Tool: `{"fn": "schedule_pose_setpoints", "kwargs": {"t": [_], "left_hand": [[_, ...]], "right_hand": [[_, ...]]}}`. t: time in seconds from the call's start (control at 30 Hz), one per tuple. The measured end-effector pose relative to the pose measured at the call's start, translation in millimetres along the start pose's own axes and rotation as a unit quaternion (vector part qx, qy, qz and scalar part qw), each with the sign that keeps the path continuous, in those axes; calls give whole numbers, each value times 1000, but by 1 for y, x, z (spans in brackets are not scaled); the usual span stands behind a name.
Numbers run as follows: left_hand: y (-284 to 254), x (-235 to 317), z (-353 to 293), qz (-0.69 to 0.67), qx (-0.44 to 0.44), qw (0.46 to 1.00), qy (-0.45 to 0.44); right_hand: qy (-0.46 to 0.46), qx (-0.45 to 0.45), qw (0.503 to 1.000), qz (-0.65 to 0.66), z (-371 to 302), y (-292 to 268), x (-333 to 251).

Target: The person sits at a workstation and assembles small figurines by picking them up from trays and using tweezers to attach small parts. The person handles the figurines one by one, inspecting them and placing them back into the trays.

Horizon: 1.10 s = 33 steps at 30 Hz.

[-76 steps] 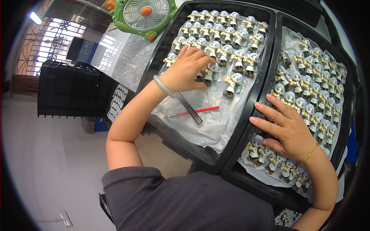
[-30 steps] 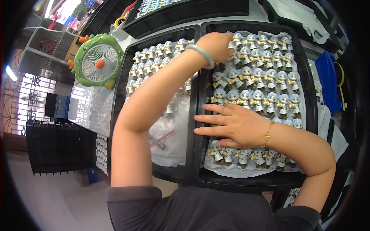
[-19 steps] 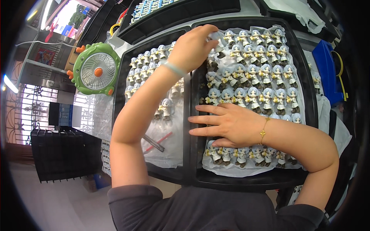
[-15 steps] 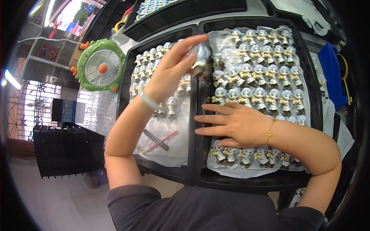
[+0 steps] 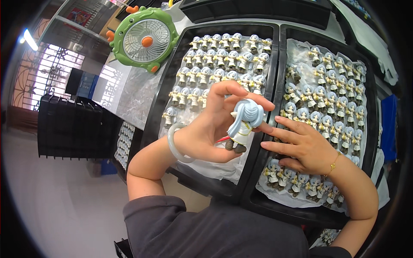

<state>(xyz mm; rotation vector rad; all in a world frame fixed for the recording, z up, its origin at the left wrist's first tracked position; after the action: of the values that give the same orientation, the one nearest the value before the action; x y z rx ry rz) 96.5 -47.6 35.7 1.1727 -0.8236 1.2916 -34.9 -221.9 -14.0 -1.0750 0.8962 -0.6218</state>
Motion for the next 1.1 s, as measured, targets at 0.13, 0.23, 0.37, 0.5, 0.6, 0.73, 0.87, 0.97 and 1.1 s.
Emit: {"fn": "schedule_pose_setpoints", "kwargs": {"t": [0.13,0.23,0.37,0.5,0.6,0.73,0.87,0.97,1.1], "left_hand": [[-4,0,-3,38,3,999,5],[-5,6,-6,100,27,994,-23],[-10,4,-8,301,35,952,49],[-5,17,-6,499,58,864,43],[-4,16,-7,571,84,815,46],[0,20,-8,616,99,781,20],[-1,19,-10,636,107,765,11],[-2,18,-10,632,103,767,41],[-3,16,-11,633,102,767,24]], "right_hand": [[-5,-3,1000,1,1,2,2],[-4,-5,1000,-3,2,1,2],[1,-12,1000,-8,4,-1,0],[10,-17,1000,-17,4,-2,-1],[4,-16,1000,-24,5,-1,-1],[8,-21,999,-28,7,-2,-1],[10,-22,999,-31,7,-1,-1],[10,-23,999,-34,7,-1,-2],[10,-24,999,-34,8,-1,-1]]}}
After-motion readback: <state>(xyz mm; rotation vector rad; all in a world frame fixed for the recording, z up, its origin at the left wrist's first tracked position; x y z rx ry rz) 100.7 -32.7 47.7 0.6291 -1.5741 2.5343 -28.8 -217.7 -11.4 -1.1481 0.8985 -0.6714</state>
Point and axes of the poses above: each hand's wrist, its own z-axis towards the middle knuckle, its own y-axis out of the palm, x = y × z, the point moved 2 cm from there along z, towards the middle knuckle, and after that the axes turned 9 degrees about -z, right-handed, at the moved point
